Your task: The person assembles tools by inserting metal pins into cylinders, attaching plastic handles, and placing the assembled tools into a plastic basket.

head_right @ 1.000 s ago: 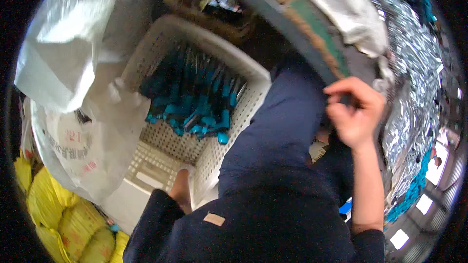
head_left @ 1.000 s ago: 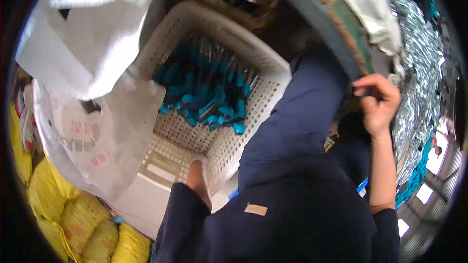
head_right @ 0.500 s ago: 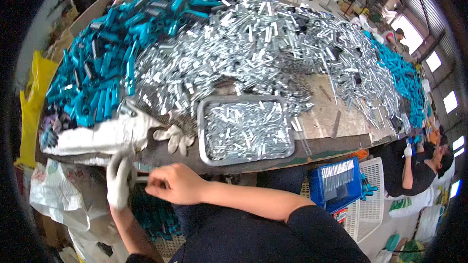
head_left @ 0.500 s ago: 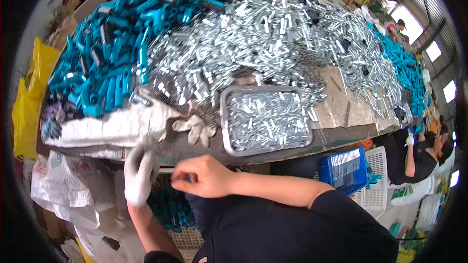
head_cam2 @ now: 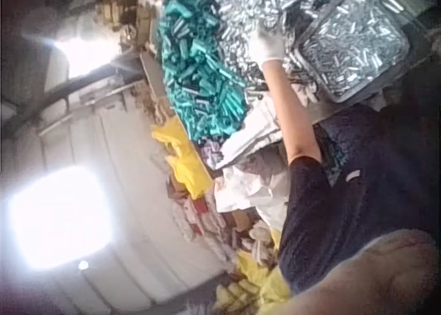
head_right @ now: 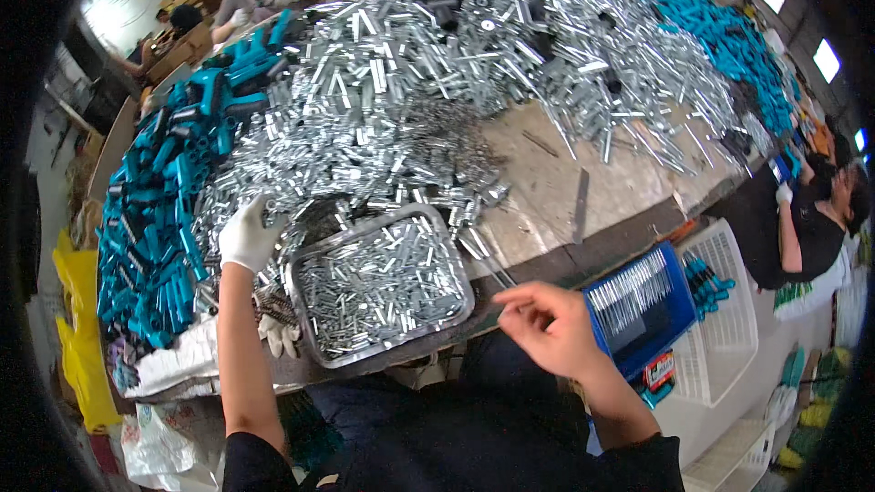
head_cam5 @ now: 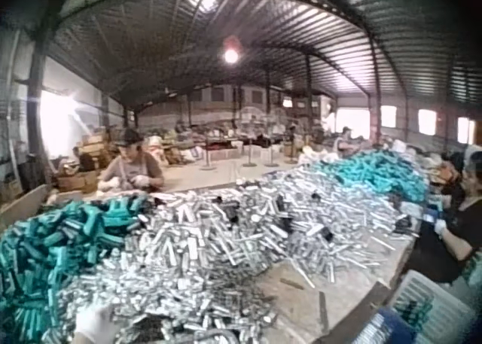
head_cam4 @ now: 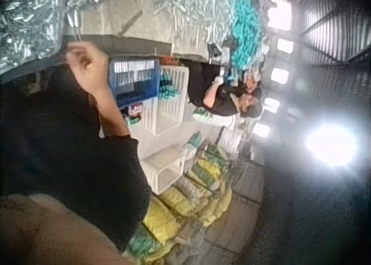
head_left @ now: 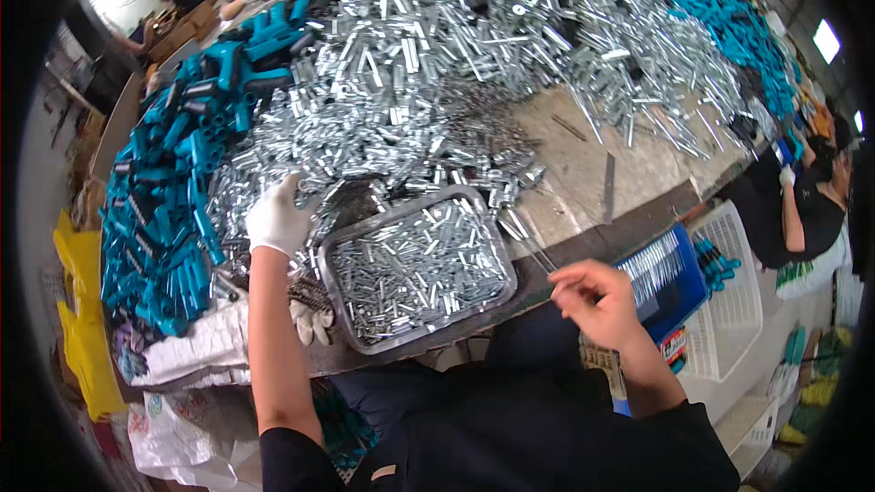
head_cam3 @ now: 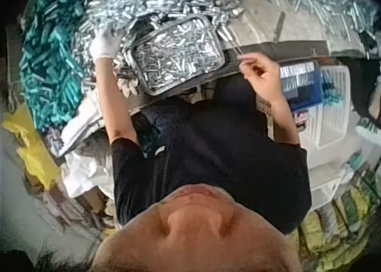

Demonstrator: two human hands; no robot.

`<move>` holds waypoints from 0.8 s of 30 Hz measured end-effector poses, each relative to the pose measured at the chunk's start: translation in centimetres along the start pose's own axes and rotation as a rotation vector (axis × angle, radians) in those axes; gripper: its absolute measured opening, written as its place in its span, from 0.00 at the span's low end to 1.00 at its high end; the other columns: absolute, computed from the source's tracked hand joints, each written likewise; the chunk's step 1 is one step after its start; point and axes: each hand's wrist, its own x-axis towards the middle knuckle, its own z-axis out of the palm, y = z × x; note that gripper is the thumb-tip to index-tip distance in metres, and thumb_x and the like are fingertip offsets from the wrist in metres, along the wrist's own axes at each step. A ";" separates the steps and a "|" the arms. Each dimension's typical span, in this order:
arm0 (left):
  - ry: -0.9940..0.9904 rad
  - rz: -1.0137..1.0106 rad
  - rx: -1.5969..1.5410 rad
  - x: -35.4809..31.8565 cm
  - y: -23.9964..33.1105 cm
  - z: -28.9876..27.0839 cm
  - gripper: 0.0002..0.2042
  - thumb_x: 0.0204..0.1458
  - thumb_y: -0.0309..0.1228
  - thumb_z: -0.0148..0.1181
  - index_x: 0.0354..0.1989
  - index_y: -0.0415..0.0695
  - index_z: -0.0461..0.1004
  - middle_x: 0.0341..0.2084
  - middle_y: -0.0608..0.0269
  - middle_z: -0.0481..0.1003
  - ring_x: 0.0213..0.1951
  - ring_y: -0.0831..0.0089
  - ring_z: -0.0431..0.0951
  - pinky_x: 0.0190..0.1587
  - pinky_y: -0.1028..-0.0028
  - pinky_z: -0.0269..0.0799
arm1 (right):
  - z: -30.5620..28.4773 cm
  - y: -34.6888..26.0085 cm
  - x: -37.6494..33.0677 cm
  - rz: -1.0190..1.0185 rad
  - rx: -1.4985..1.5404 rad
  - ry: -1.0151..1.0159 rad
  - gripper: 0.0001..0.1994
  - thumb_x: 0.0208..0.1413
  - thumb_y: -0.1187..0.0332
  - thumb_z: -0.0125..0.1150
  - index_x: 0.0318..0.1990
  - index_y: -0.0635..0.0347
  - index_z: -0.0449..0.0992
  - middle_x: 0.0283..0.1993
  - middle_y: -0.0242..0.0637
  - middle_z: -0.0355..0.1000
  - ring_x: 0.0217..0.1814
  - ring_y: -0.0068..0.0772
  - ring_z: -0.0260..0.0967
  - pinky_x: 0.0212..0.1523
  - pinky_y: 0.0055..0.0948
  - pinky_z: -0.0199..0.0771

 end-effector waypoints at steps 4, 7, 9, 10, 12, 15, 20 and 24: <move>0.272 0.140 -0.119 0.0 4.3 -2.4 0.11 0.54 0.34 0.58 0.44 0.46 0.76 0.31 0.59 0.77 0.32 0.58 0.77 0.33 0.65 0.71 | -1.2 1.1 -0.1 0.078 0.094 0.206 0.08 0.57 0.74 0.60 0.43 0.63 0.77 0.29 0.30 0.74 0.23 0.12 0.67 0.23 0.13 0.65; 0.450 0.569 -0.365 -3.1 10.6 -6.2 0.13 0.45 0.27 0.64 0.41 0.43 0.76 0.24 0.63 0.74 0.26 0.68 0.75 0.27 0.70 0.69 | -0.7 0.5 0.8 0.225 0.215 0.126 0.08 0.58 0.74 0.58 0.44 0.63 0.77 0.28 0.29 0.74 0.23 0.12 0.66 0.23 0.14 0.67; 0.213 0.847 -0.355 -5.7 13.9 -6.9 0.16 0.39 0.26 0.66 0.40 0.43 0.77 0.23 0.65 0.73 0.27 0.74 0.75 0.27 0.74 0.68 | 0.5 -0.5 2.0 0.217 0.418 -0.116 0.11 0.62 0.68 0.54 0.49 0.62 0.75 0.28 0.31 0.74 0.20 0.11 0.64 0.20 0.14 0.65; 0.210 0.884 -0.401 -7.5 14.8 -6.3 0.17 0.39 0.27 0.66 0.41 0.47 0.78 0.24 0.68 0.73 0.28 0.74 0.75 0.28 0.73 0.69 | 1.6 -1.3 2.9 0.260 0.651 -0.205 0.12 0.63 0.66 0.54 0.50 0.62 0.74 0.28 0.31 0.74 0.20 0.12 0.64 0.20 0.14 0.64; 0.325 0.964 -0.461 -9.1 16.4 -5.7 0.17 0.38 0.31 0.66 0.41 0.51 0.79 0.28 0.71 0.73 0.32 0.72 0.76 0.31 0.71 0.71 | 2.3 -1.9 4.1 0.292 0.877 -0.286 0.14 0.64 0.64 0.53 0.51 0.62 0.74 0.28 0.31 0.74 0.20 0.12 0.64 0.20 0.14 0.64; 0.418 0.762 -0.575 -9.5 15.0 -5.2 0.12 0.48 0.41 0.62 0.33 0.47 0.78 0.29 0.63 0.74 0.38 0.64 0.77 0.40 0.63 0.72 | 0.3 -1.3 8.3 0.009 0.092 -0.281 0.18 0.62 0.57 0.56 0.51 0.61 0.74 0.30 0.31 0.75 0.24 0.19 0.69 0.24 0.20 0.68; 0.250 -0.013 -1.368 -13.0 11.2 -5.5 0.24 0.62 0.54 0.41 0.40 0.41 0.65 0.20 0.60 0.71 0.18 0.72 0.74 0.20 0.76 0.68 | -6.9 4.2 23.0 -0.039 -0.602 0.304 0.19 0.58 0.58 0.58 0.52 0.60 0.72 0.42 0.39 0.77 0.43 0.42 0.75 0.46 0.40 0.73; -0.208 -0.052 -0.847 -13.7 11.5 -6.1 0.09 0.53 0.32 0.57 0.32 0.38 0.77 0.12 0.62 0.72 0.14 0.74 0.72 0.20 0.74 0.66 | -9.1 9.1 32.4 -0.034 -0.872 0.509 0.17 0.54 0.59 0.60 0.47 0.59 0.73 0.40 0.47 0.76 0.43 0.52 0.74 0.43 0.46 0.73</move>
